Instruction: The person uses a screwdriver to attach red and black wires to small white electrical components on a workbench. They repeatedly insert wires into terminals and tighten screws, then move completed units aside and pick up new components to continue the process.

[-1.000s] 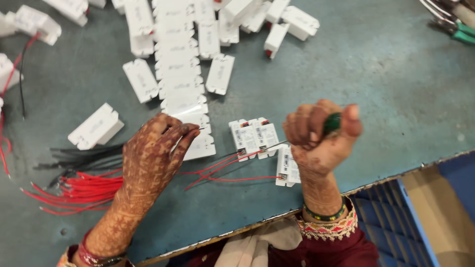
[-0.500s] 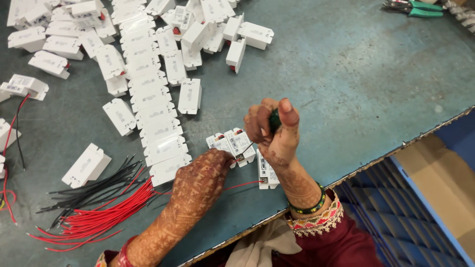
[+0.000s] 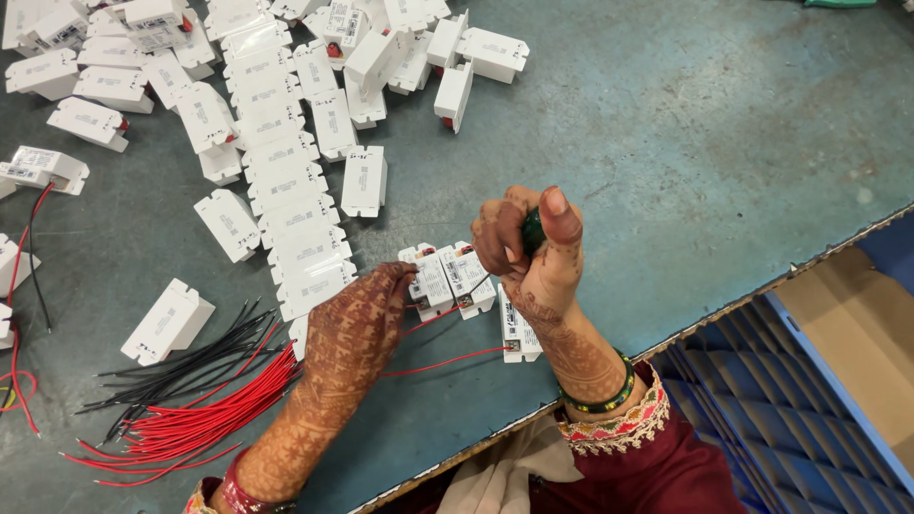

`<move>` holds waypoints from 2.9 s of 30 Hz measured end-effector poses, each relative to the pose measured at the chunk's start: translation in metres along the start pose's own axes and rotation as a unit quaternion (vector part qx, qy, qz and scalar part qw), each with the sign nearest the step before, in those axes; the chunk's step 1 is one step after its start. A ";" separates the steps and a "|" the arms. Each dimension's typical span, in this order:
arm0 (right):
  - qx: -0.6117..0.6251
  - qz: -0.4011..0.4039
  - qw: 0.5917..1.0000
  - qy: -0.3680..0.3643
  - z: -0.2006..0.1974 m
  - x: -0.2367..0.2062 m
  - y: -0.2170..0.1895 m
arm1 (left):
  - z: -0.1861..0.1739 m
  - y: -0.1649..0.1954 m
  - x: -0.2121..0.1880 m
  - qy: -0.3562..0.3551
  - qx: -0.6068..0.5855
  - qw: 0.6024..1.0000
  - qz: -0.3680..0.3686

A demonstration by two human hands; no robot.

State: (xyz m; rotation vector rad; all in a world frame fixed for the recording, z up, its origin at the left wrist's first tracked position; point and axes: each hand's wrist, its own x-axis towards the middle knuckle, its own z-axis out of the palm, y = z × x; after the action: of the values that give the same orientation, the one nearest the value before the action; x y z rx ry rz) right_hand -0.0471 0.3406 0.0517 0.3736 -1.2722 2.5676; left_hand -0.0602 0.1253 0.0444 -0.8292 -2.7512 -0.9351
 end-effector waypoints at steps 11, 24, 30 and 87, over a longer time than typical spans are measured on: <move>0.029 0.012 0.999 0.004 -0.003 -0.002 -0.001 | 0.024 0.011 -0.012 -0.023 -0.014 0.996 0.088; 0.021 0.013 1.000 0.001 -0.007 -0.001 0.000 | 0.028 0.009 -0.011 -0.046 0.000 0.996 0.081; 0.033 0.017 0.999 -0.009 -0.008 -0.001 0.003 | 0.032 0.007 -0.011 -0.035 0.005 0.996 0.083; 0.103 -0.120 0.984 0.077 0.013 -0.115 -0.044 | -0.119 -0.115 -0.127 0.021 0.261 0.948 -0.181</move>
State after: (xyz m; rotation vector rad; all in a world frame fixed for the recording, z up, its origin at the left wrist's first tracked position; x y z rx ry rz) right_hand 0.0772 0.3434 0.0531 0.3365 -0.8540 2.4712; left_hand -0.0217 -0.0797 0.0436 -0.2164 -2.9437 -0.2145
